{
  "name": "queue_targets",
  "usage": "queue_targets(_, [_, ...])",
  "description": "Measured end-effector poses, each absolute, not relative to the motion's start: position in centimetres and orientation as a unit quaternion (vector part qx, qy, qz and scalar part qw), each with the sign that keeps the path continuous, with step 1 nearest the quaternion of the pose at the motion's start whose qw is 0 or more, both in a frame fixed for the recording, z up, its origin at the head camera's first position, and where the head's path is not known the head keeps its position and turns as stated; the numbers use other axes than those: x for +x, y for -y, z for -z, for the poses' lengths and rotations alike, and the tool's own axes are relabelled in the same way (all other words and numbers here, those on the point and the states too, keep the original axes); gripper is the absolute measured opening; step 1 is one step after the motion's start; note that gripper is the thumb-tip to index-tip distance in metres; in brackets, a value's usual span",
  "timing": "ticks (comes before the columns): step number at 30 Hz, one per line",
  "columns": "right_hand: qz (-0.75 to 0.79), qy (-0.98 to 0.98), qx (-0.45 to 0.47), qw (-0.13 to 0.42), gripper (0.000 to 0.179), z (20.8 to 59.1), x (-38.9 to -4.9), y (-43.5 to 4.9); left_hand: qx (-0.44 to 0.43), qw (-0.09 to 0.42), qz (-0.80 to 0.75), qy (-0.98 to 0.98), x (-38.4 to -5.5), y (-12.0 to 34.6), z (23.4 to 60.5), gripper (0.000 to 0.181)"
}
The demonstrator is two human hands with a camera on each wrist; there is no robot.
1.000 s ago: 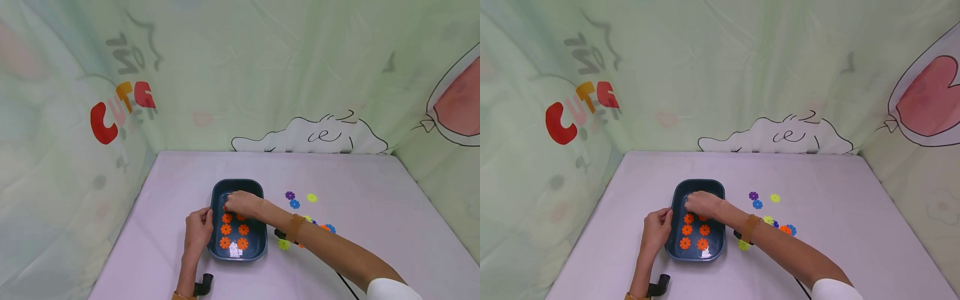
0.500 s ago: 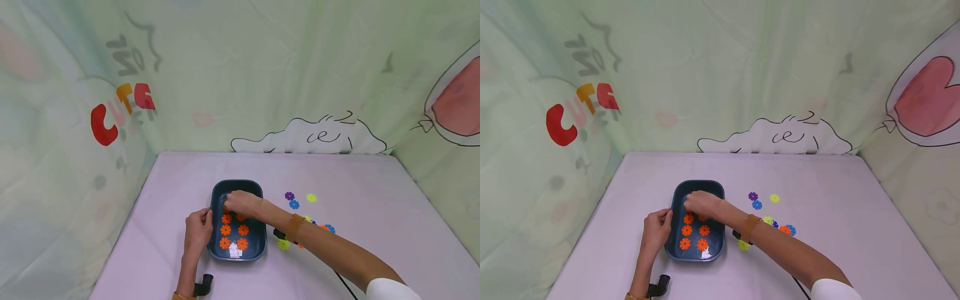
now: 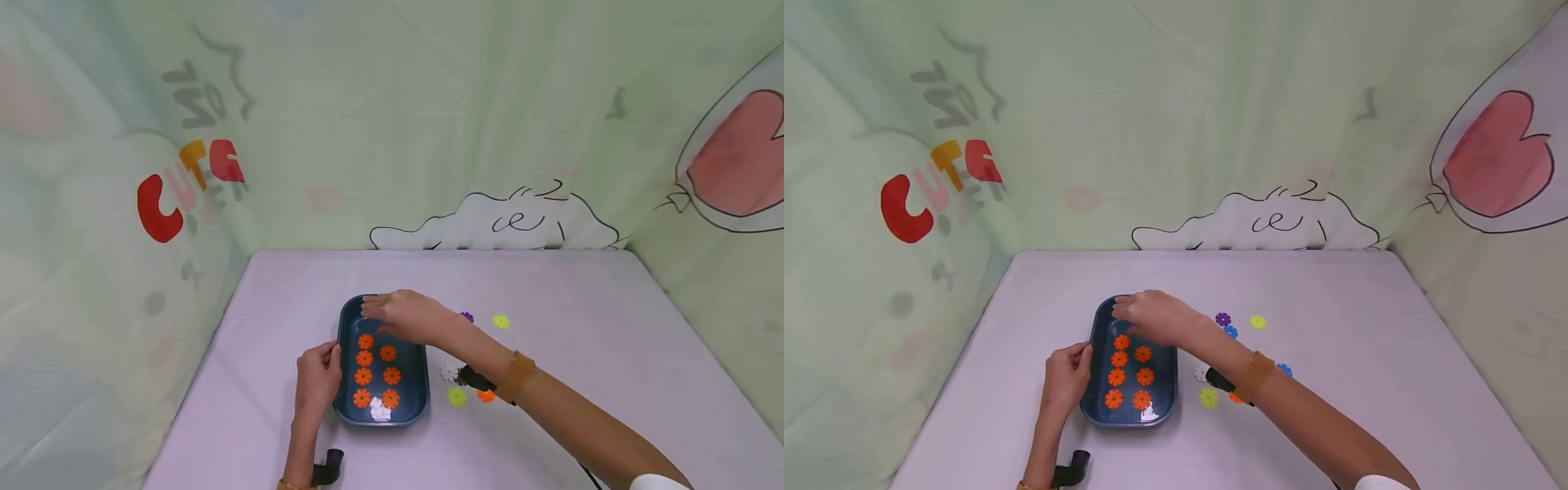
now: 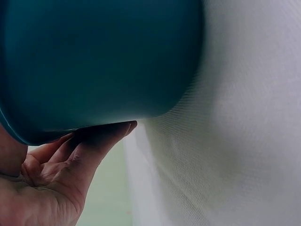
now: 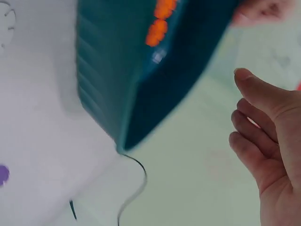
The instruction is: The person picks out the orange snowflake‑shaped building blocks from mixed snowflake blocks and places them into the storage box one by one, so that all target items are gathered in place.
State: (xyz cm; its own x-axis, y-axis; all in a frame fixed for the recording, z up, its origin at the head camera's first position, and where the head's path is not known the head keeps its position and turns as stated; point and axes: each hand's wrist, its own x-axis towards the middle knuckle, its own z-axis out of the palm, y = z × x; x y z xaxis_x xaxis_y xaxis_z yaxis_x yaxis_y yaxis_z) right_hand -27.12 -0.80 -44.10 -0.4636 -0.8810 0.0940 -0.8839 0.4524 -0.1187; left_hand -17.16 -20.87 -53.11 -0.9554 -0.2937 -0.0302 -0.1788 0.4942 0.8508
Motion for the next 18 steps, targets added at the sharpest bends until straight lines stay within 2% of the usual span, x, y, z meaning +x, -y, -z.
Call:
queue_targets(5, [-0.126, 0.850, 0.504, 0.085, 0.052, 42.1, -25.7, -2.2, 0.136, 0.059, 0.481, 0.864, -17.2, 20.7, 53.0, 0.034])
queue_targets(8, [-0.145, 0.853, 0.488, 0.110, 0.056, 41.4, -24.9, -3.8, 0.133, 0.062, 0.478, 0.866, -17.1, 20.7, 53.0, 0.033])
queue_targets(18, [-0.195, 0.878, 0.425, 0.104, 0.077, 40.0, -22.8, -9.0, 0.127, 0.060, 0.488, 0.861, -16.8, 20.7, 52.9, 0.034])
